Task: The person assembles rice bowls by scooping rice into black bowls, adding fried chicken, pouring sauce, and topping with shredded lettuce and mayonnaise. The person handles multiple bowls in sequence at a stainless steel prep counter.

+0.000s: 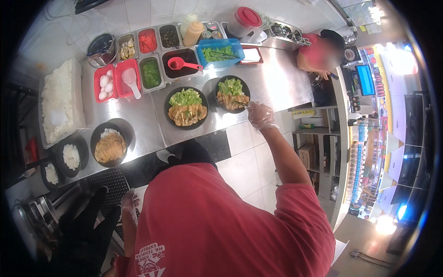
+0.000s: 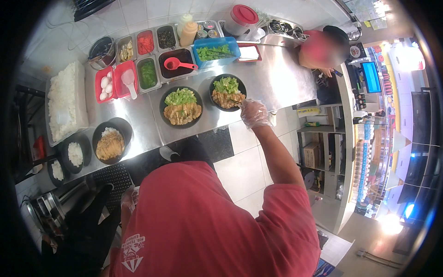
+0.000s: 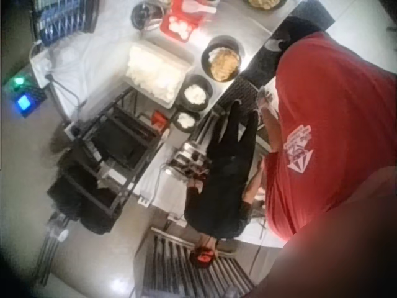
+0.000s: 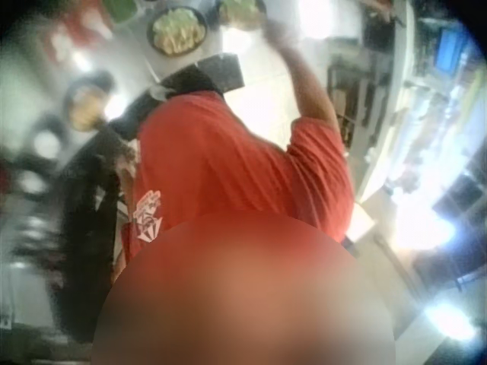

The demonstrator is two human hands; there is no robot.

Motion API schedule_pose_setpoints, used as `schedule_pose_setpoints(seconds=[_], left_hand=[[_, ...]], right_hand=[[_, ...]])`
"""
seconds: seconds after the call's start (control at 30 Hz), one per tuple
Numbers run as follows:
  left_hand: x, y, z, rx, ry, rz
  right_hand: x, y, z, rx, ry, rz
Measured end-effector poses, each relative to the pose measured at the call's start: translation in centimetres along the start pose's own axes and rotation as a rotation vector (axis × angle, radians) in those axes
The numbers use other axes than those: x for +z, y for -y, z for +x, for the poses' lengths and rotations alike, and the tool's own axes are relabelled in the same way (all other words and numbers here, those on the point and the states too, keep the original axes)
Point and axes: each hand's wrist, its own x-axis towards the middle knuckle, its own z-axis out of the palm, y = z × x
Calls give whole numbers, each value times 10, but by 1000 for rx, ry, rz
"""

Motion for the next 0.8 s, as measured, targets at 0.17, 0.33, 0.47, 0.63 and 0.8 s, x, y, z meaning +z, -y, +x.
schedule_pose_setpoints(seconds=[0.17, 0.33, 0.47, 0.63, 0.8], left_hand=[[-12, 38, 23, -19, 39, -84], [4, 36, -13, 41, 21, 116], [-4, 52, -16, 206, 100, 305], [-7, 63, -1, 133, 137, 95], [5, 53, -10, 16, 69, -214]], right_hand=[[-2, 8, 7, -40, -29, 14], [-5, 10, 3, -30, -59, 2], [-9, 8, 7, -16, 40, -2], [-28, 10, 5, -4, 99, 12], [-50, 8, 2, -34, 64, -20]])
